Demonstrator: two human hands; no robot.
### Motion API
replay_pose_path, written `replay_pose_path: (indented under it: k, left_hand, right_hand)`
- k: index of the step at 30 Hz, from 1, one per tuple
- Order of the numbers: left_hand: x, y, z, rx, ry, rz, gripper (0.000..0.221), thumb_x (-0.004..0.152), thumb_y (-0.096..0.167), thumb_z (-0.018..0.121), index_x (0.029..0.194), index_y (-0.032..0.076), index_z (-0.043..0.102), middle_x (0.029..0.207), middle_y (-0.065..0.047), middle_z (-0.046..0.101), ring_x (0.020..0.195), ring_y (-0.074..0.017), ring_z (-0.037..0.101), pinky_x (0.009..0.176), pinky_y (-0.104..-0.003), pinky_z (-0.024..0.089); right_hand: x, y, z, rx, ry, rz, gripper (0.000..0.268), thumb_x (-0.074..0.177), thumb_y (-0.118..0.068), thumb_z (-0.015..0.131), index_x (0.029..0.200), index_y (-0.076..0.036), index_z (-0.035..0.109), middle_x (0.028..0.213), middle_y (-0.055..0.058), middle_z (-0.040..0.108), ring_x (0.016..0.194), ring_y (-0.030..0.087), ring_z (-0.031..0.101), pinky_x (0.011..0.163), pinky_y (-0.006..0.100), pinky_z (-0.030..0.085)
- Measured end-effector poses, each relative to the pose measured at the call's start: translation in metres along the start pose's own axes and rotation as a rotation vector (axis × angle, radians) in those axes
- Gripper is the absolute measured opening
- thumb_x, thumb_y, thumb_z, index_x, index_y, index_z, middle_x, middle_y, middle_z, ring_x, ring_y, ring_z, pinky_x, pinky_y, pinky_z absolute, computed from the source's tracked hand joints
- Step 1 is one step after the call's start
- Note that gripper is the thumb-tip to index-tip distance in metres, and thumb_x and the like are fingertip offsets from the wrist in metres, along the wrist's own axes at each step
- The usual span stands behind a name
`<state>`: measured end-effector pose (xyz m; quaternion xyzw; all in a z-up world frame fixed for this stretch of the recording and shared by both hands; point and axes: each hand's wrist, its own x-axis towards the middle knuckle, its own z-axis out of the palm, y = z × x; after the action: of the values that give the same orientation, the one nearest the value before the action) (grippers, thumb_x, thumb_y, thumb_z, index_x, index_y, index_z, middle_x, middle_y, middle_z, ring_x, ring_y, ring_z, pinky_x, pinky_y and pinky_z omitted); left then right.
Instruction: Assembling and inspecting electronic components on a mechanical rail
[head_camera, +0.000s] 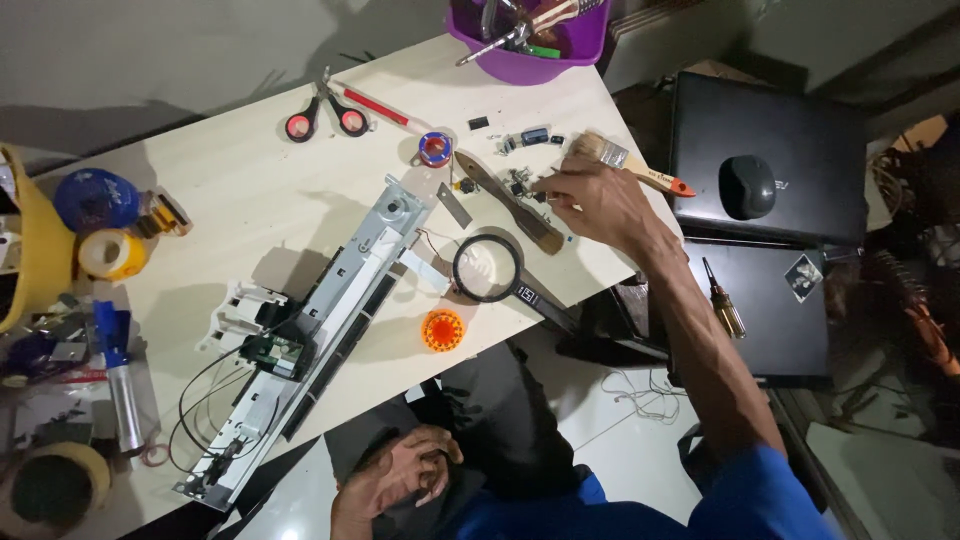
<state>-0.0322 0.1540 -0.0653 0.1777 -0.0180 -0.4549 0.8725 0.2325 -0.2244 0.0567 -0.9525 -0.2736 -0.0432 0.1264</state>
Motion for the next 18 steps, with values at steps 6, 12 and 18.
replay_pose_path:
  k: [6,12,18]
  left_hand:
    - [0.003,0.000,0.006,0.001,-0.004,0.045,0.076,0.097,0.057,0.061,0.136,-0.007,0.052,0.130,-0.025,0.057,0.079,-0.0266,0.058,0.059,-0.034,0.043]
    - [0.001,-0.004,-0.003,-0.018,-0.007,0.018,0.077,0.096,0.058,0.061,0.141,-0.003,0.048,0.133,-0.025,0.058,0.078,-0.0271,0.057,0.062,-0.033,0.044]
    - [0.004,-0.001,0.004,0.024,0.023,0.015,0.076,0.094,0.059,0.061,0.135,-0.005,0.051,0.130,-0.027,0.057,0.082,-0.0267,0.058,0.067,-0.035,0.046]
  right_hand:
    - [0.009,-0.002,0.002,-0.006,0.004,-0.012,0.045,0.092,0.003,0.055,0.132,-0.013,0.071,0.084,0.005,0.064,0.063,0.020,0.056,0.035,0.033,0.041]
    - [0.007,0.005,0.011,-0.030,0.063,0.104,0.026,0.094,-0.010,0.062,0.115,-0.018,0.074,0.110,0.002,0.072,0.078,0.030,0.067,0.042,0.045,0.045]
    - [0.010,-0.004,0.008,-0.058,0.005,-0.027,0.040,0.095,-0.005,0.058,0.130,-0.016,0.074,0.081,0.003,0.059,0.065,0.022,0.055,0.038,0.038,0.038]
